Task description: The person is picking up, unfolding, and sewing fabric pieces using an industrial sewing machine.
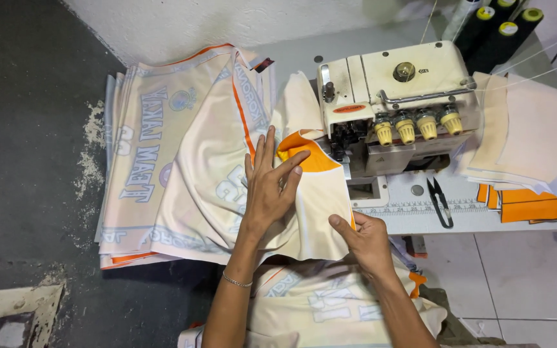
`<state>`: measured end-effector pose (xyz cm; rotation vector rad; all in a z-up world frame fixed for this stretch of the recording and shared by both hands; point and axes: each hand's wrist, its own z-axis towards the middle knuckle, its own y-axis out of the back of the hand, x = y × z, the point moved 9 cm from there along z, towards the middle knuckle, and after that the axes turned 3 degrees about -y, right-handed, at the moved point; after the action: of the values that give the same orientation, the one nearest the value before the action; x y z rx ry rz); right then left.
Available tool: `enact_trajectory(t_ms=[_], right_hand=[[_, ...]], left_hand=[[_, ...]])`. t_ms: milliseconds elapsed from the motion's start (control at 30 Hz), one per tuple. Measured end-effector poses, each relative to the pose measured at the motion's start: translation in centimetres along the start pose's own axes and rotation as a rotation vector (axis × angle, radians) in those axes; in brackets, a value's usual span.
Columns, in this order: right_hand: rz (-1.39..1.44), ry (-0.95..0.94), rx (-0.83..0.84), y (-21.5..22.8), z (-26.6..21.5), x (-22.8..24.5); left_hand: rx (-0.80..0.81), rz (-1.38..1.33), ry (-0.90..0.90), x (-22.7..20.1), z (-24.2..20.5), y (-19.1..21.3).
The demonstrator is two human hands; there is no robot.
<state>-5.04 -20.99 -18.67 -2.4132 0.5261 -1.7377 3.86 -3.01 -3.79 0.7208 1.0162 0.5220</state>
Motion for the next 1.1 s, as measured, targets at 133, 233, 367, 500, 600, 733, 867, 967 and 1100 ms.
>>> enact_trajectory(t_ms=[133, 233, 367, 500, 600, 733, 867, 967, 1100], right_hand=[[0.011, -0.001, 0.012, 2.3, 1.9, -4.4], [0.029, 0.000, 0.015, 2.0, 1.6, -3.6], [0.054, -0.008, 0.007, 2.1, 2.4, -3.7], [0.097, 0.020, -0.007, -0.4, 1.8, 0.2], [0.130, 0.031, -0.019, -1.8, 1.2, 3.1], [0.059, 0.029, -0.055, 0.4, 1.7, -0.4], [-0.130, -0.013, -0.097, -0.2, -3.6, 4.3], [-0.115, -0.005, -0.148, 0.8, -4.2, 2.7], [-0.102, 0.009, -0.126, 1.0, -3.5, 1.3]], left_hand=[[-0.002, -0.004, 0.005, 0.1, -0.1, -0.1], [-0.005, -0.008, 0.005, 0.0, 0.0, -0.1], [0.000, -0.010, 0.012, -0.6, 0.9, 0.1], [-0.001, 0.040, -0.003, -0.9, 2.3, 0.3], [-0.010, 0.066, -0.012, -0.7, 3.0, 0.4], [-0.004, 0.113, -0.051, -1.1, 2.8, 0.6], [-0.243, 0.235, -0.326, -3.4, 1.4, 0.7], [-0.247, 0.184, -0.368, -4.7, -0.3, -0.5], [-0.170, 0.104, -0.288, -5.1, -0.6, -1.4]])
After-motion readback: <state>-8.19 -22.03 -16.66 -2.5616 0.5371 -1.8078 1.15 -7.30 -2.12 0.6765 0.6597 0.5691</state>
